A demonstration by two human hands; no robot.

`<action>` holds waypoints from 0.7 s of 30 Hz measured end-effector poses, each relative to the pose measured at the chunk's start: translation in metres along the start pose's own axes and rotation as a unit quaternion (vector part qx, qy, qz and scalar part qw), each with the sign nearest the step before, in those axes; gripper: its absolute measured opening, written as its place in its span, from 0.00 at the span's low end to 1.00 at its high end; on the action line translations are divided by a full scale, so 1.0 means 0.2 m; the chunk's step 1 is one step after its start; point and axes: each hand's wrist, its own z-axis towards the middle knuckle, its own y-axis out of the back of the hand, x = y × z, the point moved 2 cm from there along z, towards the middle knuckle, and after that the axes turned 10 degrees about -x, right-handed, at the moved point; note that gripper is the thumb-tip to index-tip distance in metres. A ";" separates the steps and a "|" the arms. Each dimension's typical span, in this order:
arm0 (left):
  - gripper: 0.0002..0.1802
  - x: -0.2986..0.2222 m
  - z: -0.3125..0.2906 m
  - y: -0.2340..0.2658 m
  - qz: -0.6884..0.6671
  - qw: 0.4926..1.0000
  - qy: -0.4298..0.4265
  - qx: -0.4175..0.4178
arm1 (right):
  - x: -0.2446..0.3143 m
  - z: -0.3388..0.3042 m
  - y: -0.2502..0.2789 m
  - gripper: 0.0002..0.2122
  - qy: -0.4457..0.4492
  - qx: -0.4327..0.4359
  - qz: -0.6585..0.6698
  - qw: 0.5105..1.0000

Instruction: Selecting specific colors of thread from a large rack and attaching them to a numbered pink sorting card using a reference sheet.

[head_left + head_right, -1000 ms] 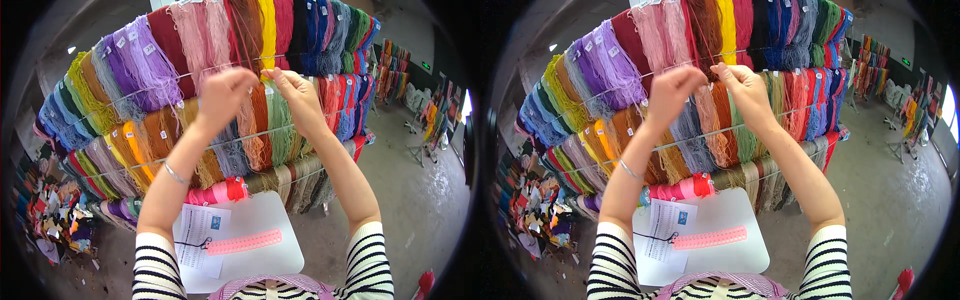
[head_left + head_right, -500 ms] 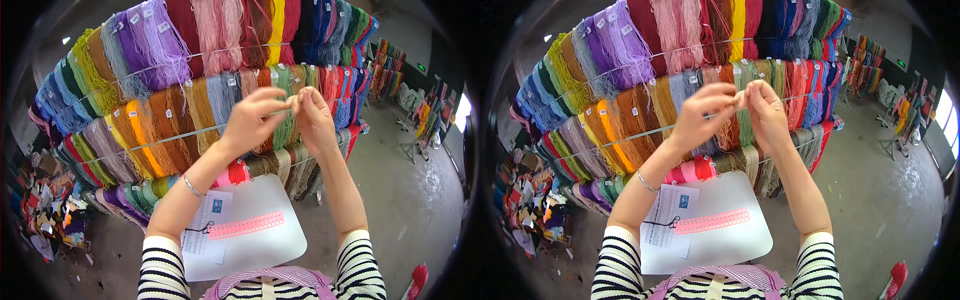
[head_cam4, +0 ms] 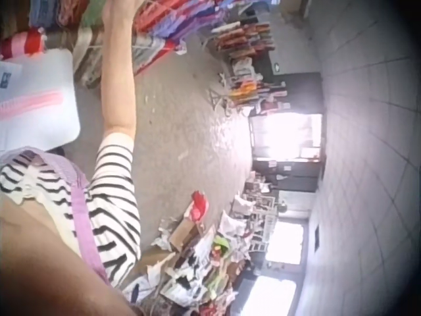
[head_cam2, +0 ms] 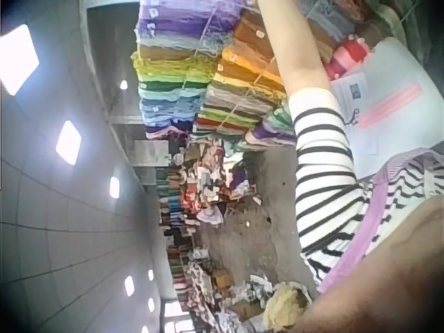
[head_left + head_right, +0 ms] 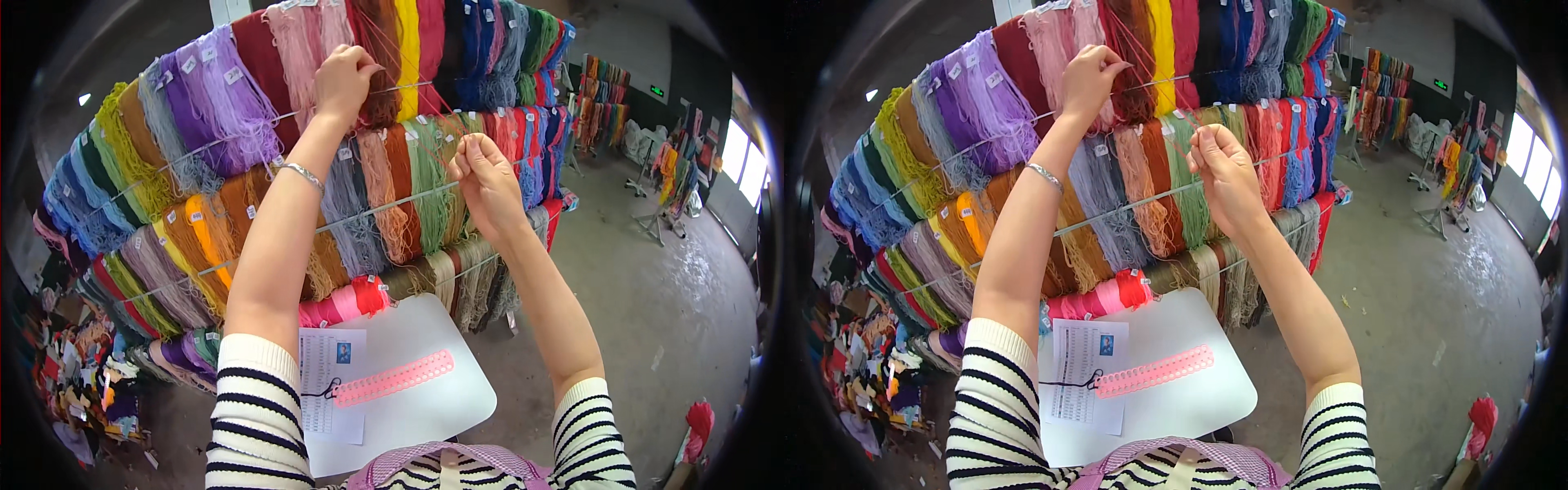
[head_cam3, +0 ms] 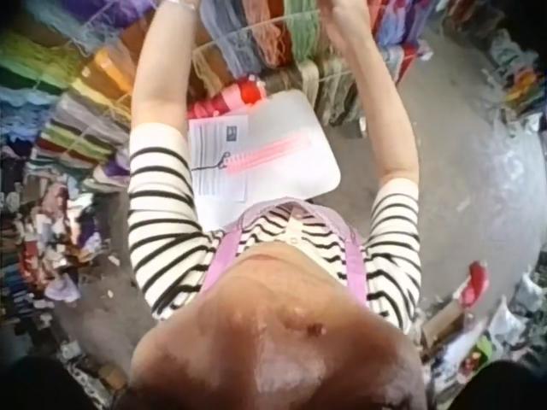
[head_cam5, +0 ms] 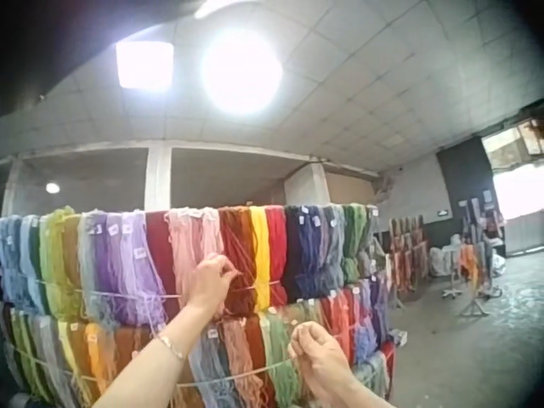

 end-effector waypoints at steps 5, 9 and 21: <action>0.09 0.10 0.12 -0.07 0.002 0.997 0.061 0.045 | 0.02 0.02 0.10 0.12 -0.004 0.004 -0.086 0.996; 0.10 0.16 0.30 -0.05 0.064 0.993 0.091 0.027 | -0.01 -0.02 0.21 0.12 -0.036 -0.055 -0.104 0.992; 0.10 0.30 0.56 -0.15 0.258 0.954 -0.131 -0.079 | -0.17 -0.91 1.23 0.07 -0.186 -0.316 -0.232 0.901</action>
